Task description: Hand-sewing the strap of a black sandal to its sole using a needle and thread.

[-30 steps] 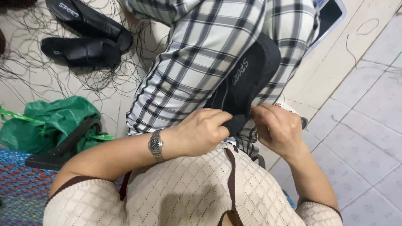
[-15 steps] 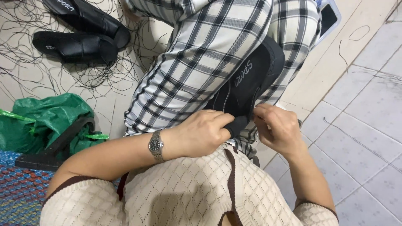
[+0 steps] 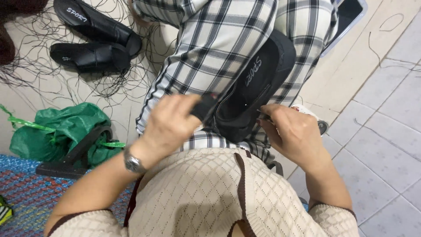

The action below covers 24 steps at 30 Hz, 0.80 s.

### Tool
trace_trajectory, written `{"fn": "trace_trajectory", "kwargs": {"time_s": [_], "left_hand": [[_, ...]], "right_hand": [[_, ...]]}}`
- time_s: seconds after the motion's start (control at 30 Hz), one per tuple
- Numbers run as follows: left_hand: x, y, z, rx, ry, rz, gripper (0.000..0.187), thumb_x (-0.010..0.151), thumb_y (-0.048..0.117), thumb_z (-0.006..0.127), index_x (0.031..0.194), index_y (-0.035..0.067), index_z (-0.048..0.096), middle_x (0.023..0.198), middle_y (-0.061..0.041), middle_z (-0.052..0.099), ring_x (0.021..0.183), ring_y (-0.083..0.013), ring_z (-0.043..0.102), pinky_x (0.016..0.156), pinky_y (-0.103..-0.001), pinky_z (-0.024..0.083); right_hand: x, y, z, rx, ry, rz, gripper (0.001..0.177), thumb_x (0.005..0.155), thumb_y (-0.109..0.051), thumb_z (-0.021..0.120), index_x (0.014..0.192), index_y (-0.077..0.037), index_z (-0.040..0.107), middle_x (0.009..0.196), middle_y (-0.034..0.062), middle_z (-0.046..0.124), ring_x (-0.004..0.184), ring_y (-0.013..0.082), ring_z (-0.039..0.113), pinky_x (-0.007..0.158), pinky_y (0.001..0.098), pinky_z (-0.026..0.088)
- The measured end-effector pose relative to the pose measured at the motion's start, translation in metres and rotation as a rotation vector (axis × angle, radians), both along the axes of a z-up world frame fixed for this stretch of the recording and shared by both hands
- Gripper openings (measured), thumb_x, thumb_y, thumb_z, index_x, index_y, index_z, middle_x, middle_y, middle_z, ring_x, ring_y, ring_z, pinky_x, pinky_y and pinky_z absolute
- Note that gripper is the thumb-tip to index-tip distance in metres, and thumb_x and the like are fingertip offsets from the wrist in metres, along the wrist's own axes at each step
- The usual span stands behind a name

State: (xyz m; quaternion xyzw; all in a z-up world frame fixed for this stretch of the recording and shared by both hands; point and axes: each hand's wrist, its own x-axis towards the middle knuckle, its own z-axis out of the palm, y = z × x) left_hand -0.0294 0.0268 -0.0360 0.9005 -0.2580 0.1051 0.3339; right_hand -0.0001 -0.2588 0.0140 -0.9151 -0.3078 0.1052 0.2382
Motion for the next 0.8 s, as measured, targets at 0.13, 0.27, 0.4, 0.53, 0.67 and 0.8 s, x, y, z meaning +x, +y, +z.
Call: {"fn": "trace_trajectory", "kwargs": {"time_s": [0.13,0.27,0.4,0.53,0.67,0.8], "left_hand": [[0.023,0.027,0.002,0.174,-0.138,0.089,0.019,0.079,-0.004,0.071,0.065,0.006,0.061,0.087,-0.011,0.069,0.071,-0.0284,0.066,0.060,-0.037,0.049],[0.033,0.039,0.058,0.601,0.136,0.346,0.015,0.073,0.005,0.072,0.075,-0.005,0.061,0.134,-0.017,0.062,0.112,-0.0356,0.058,0.083,-0.047,0.047],[0.049,-0.005,0.042,-0.004,0.295,0.184,0.023,0.104,0.018,0.051,0.081,0.015,0.047,0.068,0.003,0.035,0.060,-0.0180,0.031,0.055,-0.037,0.025],[0.053,-0.002,0.037,0.098,0.123,-0.158,0.021,0.077,0.008,0.077,0.062,0.006,0.063,0.109,-0.013,0.067,0.100,-0.0304,0.058,0.085,-0.041,0.047],[0.071,0.003,0.051,-0.603,1.145,-0.437,0.010,0.091,0.021,0.066,0.090,0.011,0.071,0.133,-0.004,0.064,0.110,-0.0138,0.067,0.102,-0.032,0.056],[0.069,-0.009,0.027,-1.010,1.344,-0.587,0.027,0.098,0.021,0.066,0.124,0.014,0.066,0.123,-0.005,0.072,0.110,-0.0152,0.073,0.097,-0.026,0.063]], "right_hand": [[0.003,0.003,0.011,-0.114,-0.112,0.055,0.021,0.084,-0.003,0.080,0.101,-0.004,0.068,0.088,0.0109,0.076,0.075,0.0235,0.075,0.064,0.0292,0.059],[-0.006,0.004,0.014,-0.231,-0.187,0.063,0.004,0.102,-0.008,0.065,0.104,-0.005,0.063,0.105,0.0021,0.076,0.070,0.0101,0.069,0.043,0.0247,0.045],[-0.015,-0.005,0.007,-0.256,-0.160,0.035,0.057,0.101,-0.007,0.076,0.149,0.000,0.046,0.088,0.0053,0.067,0.063,0.0141,0.059,0.049,0.0322,0.046],[-0.002,-0.004,0.016,-0.402,-0.050,0.168,0.079,0.092,0.014,0.060,0.157,-0.024,0.037,0.078,0.0023,0.052,0.053,0.0129,0.043,0.035,0.0289,0.038],[0.004,-0.003,0.009,-0.313,-0.125,0.170,0.055,0.085,0.011,0.057,0.134,-0.014,0.060,0.085,0.0056,0.061,0.056,0.0161,0.053,0.043,0.0320,0.043],[-0.004,-0.009,-0.010,-0.229,-0.124,0.126,0.042,0.089,0.012,0.058,0.126,-0.009,0.058,0.097,0.0108,0.067,0.062,0.0192,0.059,0.048,0.0329,0.047]]}}
